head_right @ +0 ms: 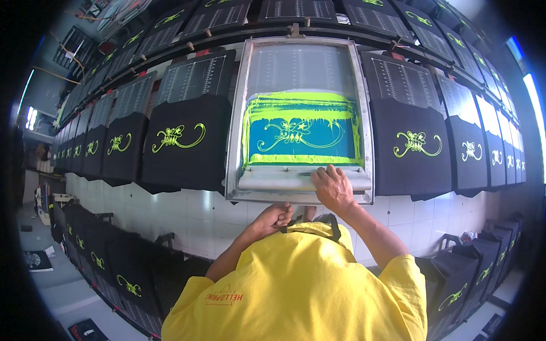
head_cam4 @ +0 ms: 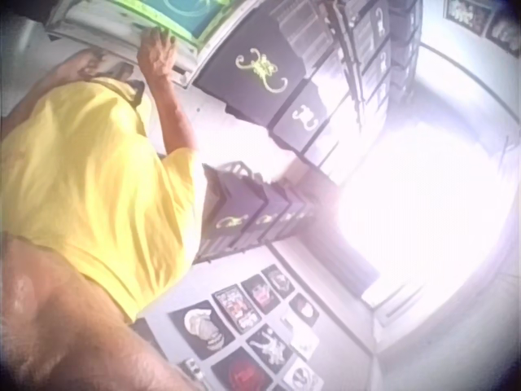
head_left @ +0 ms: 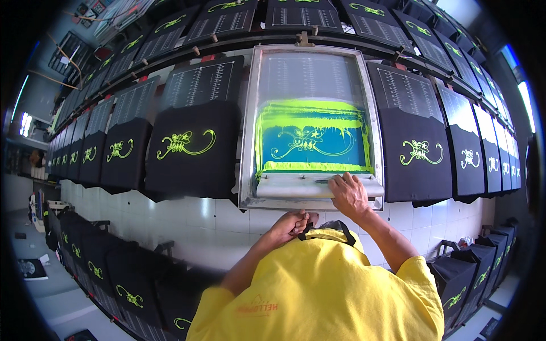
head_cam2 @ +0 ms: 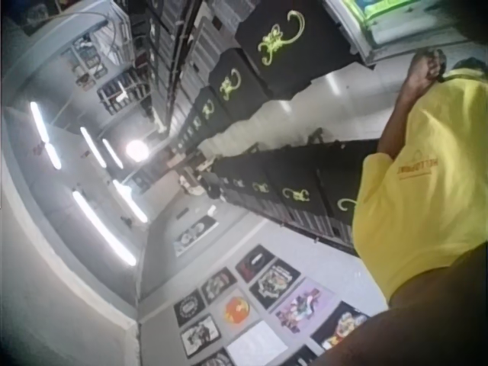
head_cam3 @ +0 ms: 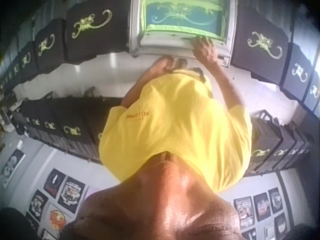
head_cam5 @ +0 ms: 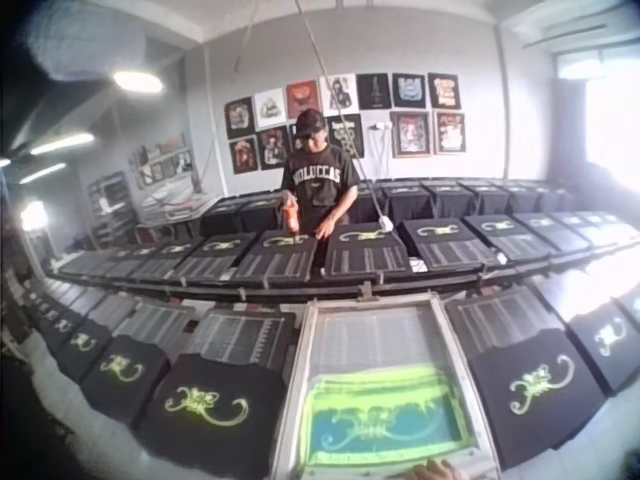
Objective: The person performs screen printing by applying ink to a screen and using a squeegee to transfer the design onto black fabric items on a series of pallets.
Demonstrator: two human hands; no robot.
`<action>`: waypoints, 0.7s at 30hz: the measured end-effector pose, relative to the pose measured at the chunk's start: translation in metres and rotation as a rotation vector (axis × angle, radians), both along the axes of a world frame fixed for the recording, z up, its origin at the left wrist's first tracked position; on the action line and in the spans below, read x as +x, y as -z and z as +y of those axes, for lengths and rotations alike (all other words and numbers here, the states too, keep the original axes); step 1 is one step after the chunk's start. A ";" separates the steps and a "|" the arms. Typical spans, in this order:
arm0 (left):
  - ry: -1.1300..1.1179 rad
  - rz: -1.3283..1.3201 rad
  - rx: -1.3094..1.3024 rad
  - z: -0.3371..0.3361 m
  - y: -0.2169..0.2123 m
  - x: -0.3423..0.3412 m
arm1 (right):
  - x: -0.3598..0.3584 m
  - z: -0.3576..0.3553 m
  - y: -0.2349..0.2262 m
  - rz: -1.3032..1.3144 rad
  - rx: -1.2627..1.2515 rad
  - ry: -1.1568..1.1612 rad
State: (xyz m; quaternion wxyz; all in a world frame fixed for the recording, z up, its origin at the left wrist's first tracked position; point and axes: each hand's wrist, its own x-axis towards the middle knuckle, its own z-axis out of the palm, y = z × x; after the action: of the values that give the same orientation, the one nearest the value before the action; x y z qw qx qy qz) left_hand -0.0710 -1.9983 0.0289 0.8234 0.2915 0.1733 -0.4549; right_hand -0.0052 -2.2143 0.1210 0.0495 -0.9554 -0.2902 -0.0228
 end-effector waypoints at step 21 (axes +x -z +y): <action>0.414 -1.714 1.608 0.068 -0.083 0.078 | 0.000 -0.068 -0.024 -0.101 0.003 0.075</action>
State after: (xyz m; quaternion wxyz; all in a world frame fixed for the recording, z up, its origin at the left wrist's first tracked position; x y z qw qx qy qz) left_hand 0.0074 -1.9304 0.1118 0.1631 0.9549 -0.2480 0.0027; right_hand -0.0049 -2.2828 0.1455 0.0353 -0.9632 -0.2561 -0.0733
